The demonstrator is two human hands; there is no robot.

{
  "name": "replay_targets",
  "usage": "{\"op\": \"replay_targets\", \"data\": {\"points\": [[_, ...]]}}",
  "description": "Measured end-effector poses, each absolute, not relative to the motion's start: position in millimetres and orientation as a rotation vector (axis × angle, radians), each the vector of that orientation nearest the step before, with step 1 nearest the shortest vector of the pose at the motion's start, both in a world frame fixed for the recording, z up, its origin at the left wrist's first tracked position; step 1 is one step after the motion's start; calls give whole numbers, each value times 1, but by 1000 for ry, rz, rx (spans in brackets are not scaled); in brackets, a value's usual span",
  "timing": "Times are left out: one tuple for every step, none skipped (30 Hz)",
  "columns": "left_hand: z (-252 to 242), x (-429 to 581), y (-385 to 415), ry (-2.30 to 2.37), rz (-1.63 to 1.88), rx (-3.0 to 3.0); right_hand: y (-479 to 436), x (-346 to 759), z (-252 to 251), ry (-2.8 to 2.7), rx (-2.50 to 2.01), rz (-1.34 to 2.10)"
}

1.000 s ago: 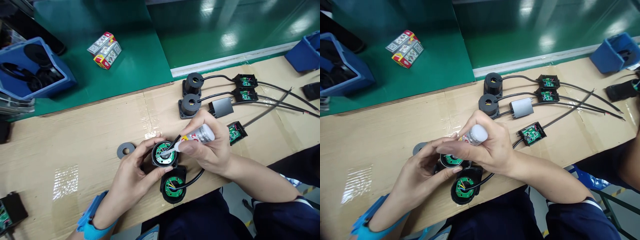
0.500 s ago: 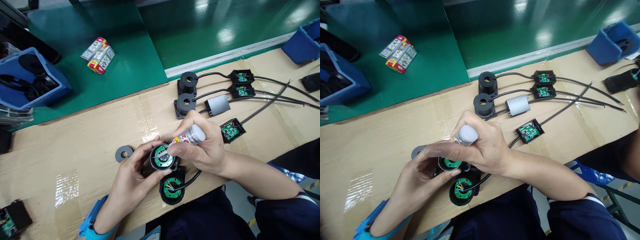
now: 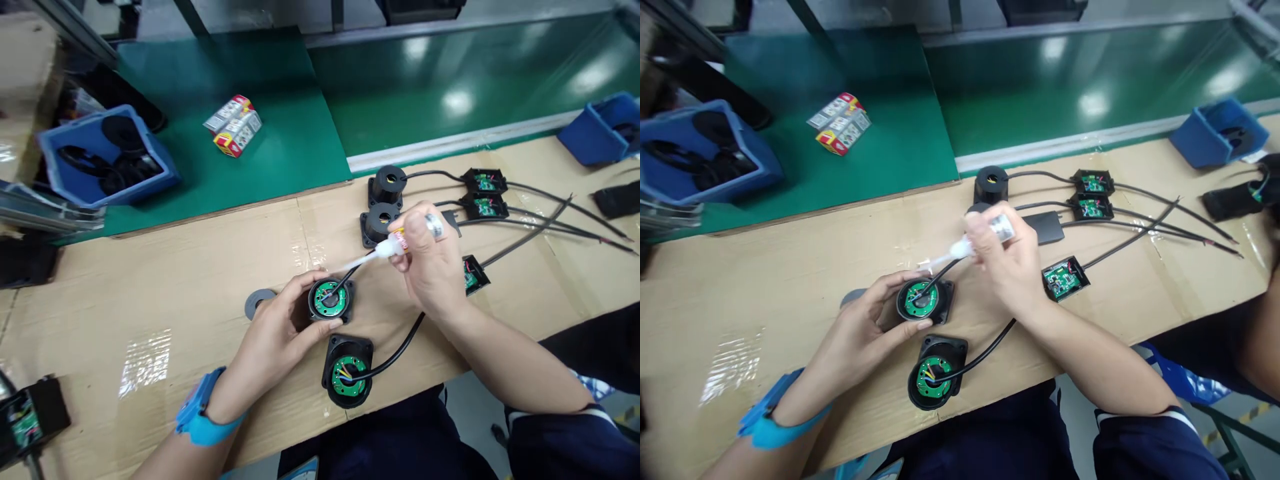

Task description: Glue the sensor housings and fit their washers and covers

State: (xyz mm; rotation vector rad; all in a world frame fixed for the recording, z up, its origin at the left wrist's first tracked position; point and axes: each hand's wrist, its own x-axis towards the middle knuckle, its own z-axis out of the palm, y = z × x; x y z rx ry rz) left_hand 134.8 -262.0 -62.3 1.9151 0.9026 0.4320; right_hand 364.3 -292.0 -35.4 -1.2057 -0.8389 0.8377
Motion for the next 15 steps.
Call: {"op": "replay_targets", "data": {"points": [[-59,134,-259,889,420,1970,-289,367,-36,-792,-1209,859],[-54,131,-256,884,420,2023,-286,370,-36,-768,-1214,880],[-47,126,-253,895,450,2075,-283,372,-34,-764,-1219,901],[-40,118,-252,929,508,2122,-278,375,-32,-776,-1221,922],[-33,109,-251,984,592,2159,-273,377,-29,-800,-1222,948],[-27,99,-251,1047,687,2190,-266,379,-25,-830,-1219,975],[-21,88,-253,1102,773,2225,-257,380,-21,-871,-1213,997],[-18,77,-255,1141,831,2268,-246,380,-18,-925,-1206,1010],[-17,67,-258,1166,845,2316,-233,379,-17,-990,-1201,1010],[-18,59,-261,1177,825,2360,-217,378,-17,-1060,-1196,997],[-21,52,-265,1174,782,2397,-200,375,-19,-1130,-1199,979],[-26,47,-269,1164,724,2424,-182,371,-22,-1189,-1215,965],[-32,44,-272,1143,677,2449,-164,366,-27,-1233,-1246,964],[-39,41,-275,1112,645,2473,-147,361,-33,-1268,-1299,969],[-46,39,-278,1077,630,2498,-131,356,-39,-1297,-1375,965]]}}
